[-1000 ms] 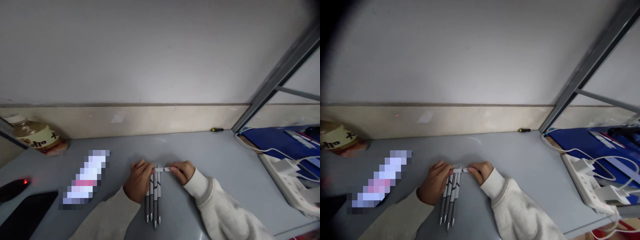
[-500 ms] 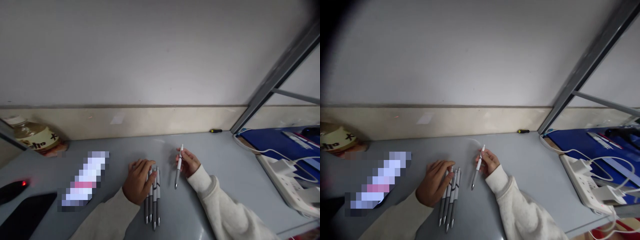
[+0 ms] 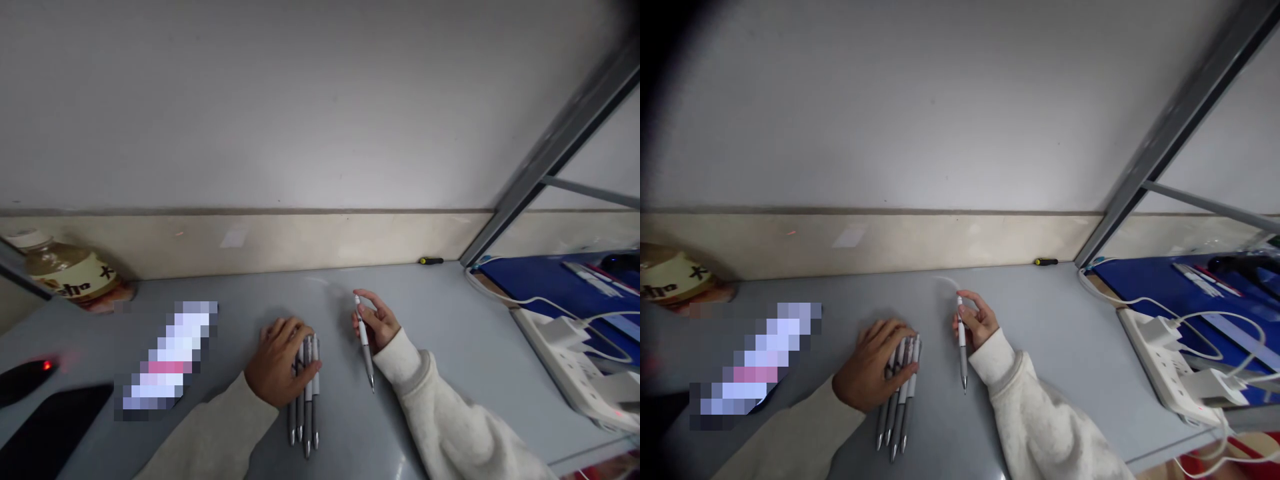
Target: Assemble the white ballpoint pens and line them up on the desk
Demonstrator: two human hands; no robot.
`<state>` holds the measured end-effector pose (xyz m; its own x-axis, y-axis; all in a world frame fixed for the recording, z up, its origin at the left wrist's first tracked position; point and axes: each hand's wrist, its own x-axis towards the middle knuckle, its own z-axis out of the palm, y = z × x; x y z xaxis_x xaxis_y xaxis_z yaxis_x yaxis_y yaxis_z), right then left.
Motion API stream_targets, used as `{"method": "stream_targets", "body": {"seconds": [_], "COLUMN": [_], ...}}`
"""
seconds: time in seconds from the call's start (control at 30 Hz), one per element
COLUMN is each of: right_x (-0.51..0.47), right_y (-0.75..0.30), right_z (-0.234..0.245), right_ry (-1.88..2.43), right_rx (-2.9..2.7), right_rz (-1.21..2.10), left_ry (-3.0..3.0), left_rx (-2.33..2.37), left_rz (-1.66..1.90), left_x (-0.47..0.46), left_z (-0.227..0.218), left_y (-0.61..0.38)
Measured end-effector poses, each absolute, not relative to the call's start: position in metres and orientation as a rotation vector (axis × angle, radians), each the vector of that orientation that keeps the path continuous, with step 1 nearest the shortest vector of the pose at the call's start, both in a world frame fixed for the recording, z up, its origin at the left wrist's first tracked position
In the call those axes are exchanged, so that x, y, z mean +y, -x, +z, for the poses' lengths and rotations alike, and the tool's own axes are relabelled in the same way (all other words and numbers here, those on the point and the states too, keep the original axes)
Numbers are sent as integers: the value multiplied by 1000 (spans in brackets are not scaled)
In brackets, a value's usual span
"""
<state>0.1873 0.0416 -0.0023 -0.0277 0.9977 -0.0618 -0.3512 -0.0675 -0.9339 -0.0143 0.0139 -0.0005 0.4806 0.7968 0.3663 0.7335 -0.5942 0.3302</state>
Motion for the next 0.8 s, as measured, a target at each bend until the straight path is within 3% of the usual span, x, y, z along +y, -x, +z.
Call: {"method": "stream_targets", "body": {"seconds": [0.8], "right_x": [42], "right_y": [-191], "right_z": [-10], "right_ry": [996], "right_rx": [-1035], "right_rz": [1417], "left_ry": [-2483], "left_rx": [1311], "left_rz": [653], "left_x": [13], "left_z": [-2], "left_y": [15]}}
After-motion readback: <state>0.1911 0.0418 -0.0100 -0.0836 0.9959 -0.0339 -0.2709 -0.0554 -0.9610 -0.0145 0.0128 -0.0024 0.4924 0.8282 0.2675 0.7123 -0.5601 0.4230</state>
